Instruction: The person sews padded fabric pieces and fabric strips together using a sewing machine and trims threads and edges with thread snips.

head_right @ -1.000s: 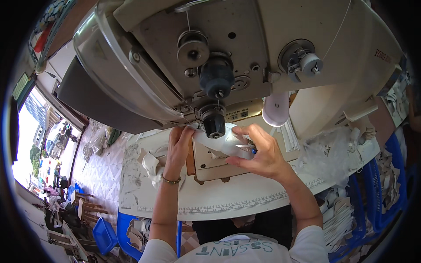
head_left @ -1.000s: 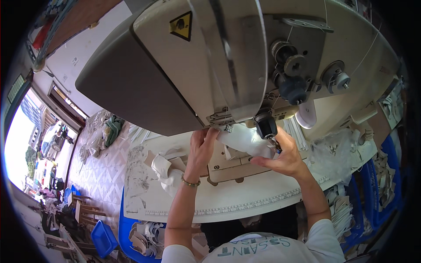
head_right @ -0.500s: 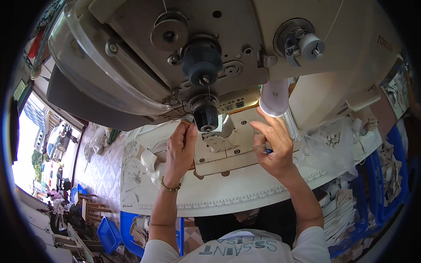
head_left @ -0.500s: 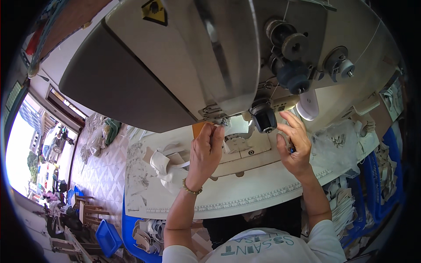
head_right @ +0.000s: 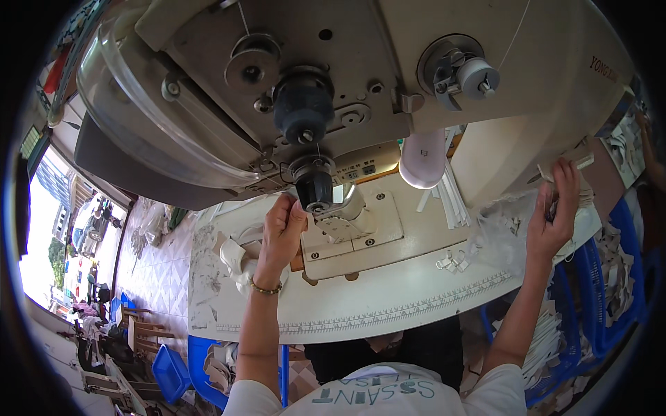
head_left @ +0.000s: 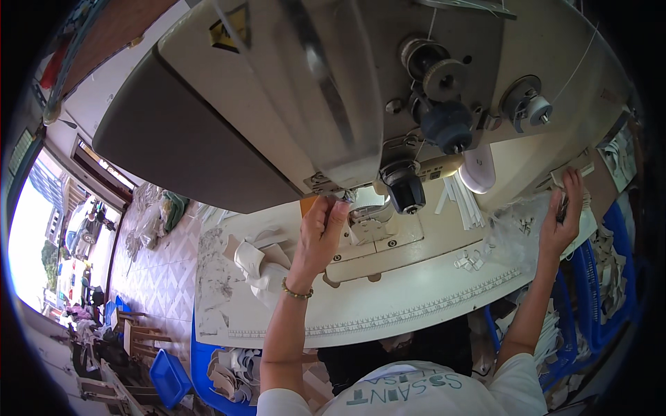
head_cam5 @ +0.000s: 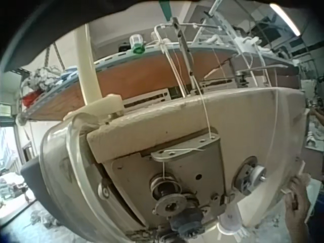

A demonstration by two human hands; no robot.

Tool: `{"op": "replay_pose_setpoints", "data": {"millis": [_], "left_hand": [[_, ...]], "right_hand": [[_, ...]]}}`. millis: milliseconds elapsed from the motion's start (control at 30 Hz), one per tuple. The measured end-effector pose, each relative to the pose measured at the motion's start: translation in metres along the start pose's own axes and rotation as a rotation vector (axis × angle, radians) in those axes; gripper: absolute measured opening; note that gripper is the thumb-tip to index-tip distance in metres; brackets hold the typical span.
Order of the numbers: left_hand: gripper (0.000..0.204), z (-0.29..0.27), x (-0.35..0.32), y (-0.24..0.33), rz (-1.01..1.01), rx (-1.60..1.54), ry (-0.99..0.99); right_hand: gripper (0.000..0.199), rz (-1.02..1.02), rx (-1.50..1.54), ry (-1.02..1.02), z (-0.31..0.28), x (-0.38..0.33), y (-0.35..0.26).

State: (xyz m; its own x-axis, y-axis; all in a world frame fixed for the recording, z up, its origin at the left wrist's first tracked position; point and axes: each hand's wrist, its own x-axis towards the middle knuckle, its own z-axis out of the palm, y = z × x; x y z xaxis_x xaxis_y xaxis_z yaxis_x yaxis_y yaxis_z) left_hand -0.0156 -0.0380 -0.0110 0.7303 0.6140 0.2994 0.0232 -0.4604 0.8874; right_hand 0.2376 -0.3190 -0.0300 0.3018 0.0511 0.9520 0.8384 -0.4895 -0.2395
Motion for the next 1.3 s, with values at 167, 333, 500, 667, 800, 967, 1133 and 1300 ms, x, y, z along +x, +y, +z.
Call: {"op": "replay_pose_setpoints", "data": {"millis": [167,333,500,667,800,967,1133,1300], "left_hand": [[0.030,0.000,-0.004,0.004,-0.001,0.045,0.013],[0.024,0.004,-0.008,0.013,0.071,0.093,0.081],[0.022,0.009,-0.011,0.007,0.507,0.457,0.376],[0.019,-0.001,-0.019,-0.003,0.681,0.846,0.288],[0.018,-0.017,-0.028,-0.016,0.319,0.650,0.321],[0.022,-0.026,-0.048,-0.024,-0.341,-0.383,0.305],[0.016,-0.036,-0.054,-0.035,-0.458,-0.685,0.314],[0.017,-0.037,-0.056,-0.037,-0.464,-0.749,0.293]], "right_hand": [[0.028,-0.026,-0.005,-0.048,-0.004,-0.004,0.006],[0.028,0.040,0.018,-0.026,-0.014,0.011,-0.004],[0.026,0.241,0.378,-0.076,-0.024,-0.014,-0.048],[0.037,0.352,0.691,-0.869,-0.006,-0.029,-0.129],[0.040,0.212,0.880,-1.028,0.016,-0.056,-0.163],[0.040,0.258,0.960,-0.905,0.045,-0.081,-0.211],[0.035,0.369,0.911,-0.883,0.072,-0.094,-0.242],[0.031,0.300,0.908,-0.787,0.090,-0.101,-0.254]]}}
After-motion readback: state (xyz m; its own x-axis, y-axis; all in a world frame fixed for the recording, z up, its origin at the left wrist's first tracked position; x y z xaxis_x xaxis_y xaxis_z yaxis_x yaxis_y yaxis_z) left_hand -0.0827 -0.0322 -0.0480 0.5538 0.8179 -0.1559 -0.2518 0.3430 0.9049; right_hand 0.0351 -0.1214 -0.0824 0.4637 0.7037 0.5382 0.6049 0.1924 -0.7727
